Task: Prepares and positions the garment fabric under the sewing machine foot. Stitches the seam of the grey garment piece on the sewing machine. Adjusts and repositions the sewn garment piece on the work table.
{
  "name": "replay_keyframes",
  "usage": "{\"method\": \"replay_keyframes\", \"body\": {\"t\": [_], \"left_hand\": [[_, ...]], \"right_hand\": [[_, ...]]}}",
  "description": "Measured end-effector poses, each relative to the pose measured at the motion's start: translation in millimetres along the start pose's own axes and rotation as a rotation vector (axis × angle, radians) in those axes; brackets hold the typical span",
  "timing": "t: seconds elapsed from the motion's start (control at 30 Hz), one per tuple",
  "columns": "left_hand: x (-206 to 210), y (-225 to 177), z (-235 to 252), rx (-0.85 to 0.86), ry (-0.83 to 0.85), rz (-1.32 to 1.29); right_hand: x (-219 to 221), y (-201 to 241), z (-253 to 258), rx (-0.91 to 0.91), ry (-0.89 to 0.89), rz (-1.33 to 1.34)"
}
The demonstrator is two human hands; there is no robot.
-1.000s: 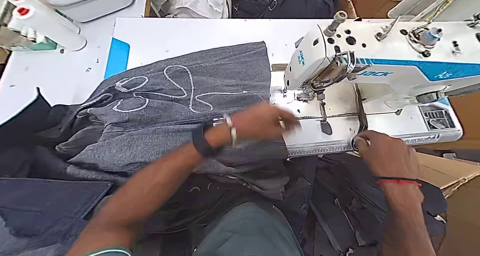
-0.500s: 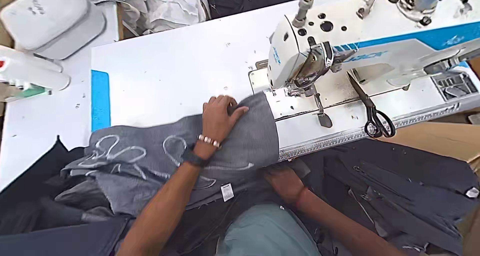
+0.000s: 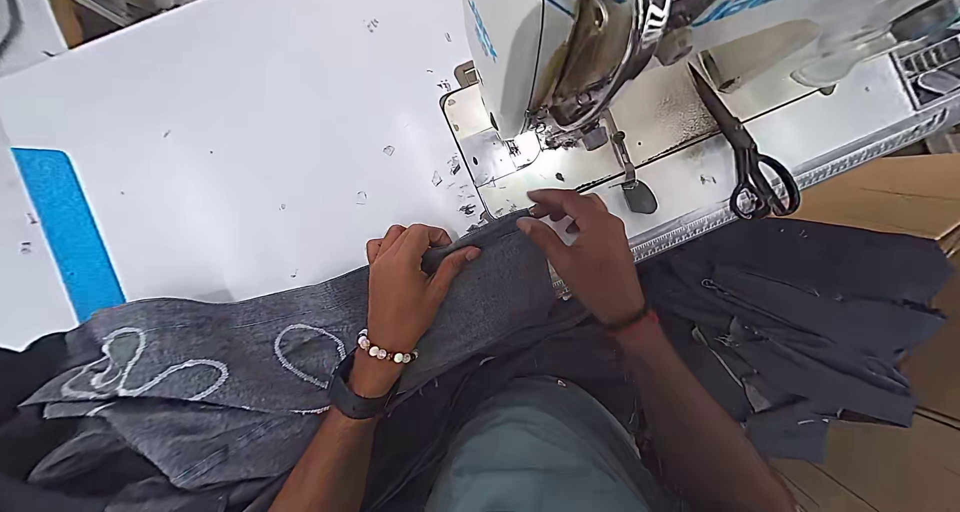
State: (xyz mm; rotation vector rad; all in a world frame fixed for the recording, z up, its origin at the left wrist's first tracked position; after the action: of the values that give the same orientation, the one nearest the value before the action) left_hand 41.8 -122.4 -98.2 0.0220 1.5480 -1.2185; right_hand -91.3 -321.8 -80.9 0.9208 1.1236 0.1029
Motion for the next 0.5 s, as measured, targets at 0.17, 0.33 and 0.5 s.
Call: {"method": "replay_keyframes", "body": {"t": [0.17, 0.33, 0.5], "left_hand": [[5, -27, 15, 0.072, 0.120, 0.019], [20, -58, 41, 0.144, 0.143, -0.142], [25, -63, 38, 0.191, 0.031, -0.129]], "right_hand": [[5, -5, 2, 0.027, -0.013, 0.174], [5, -4, -3, 0.046, -0.120, 0.188], [8, 2, -7, -0.030, -0.336, 0.003]]}}
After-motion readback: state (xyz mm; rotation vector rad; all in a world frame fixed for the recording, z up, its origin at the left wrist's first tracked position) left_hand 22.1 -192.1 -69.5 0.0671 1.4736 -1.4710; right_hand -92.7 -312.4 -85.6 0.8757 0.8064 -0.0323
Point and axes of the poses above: each hand's wrist, its own z-axis towards the middle knuckle, its own x-axis out of the palm, y = z × x, the point moved 4 cm from there along z, towards the middle knuckle, and after that the axes turned 7 degrees about -z, right-handed, at the moved point
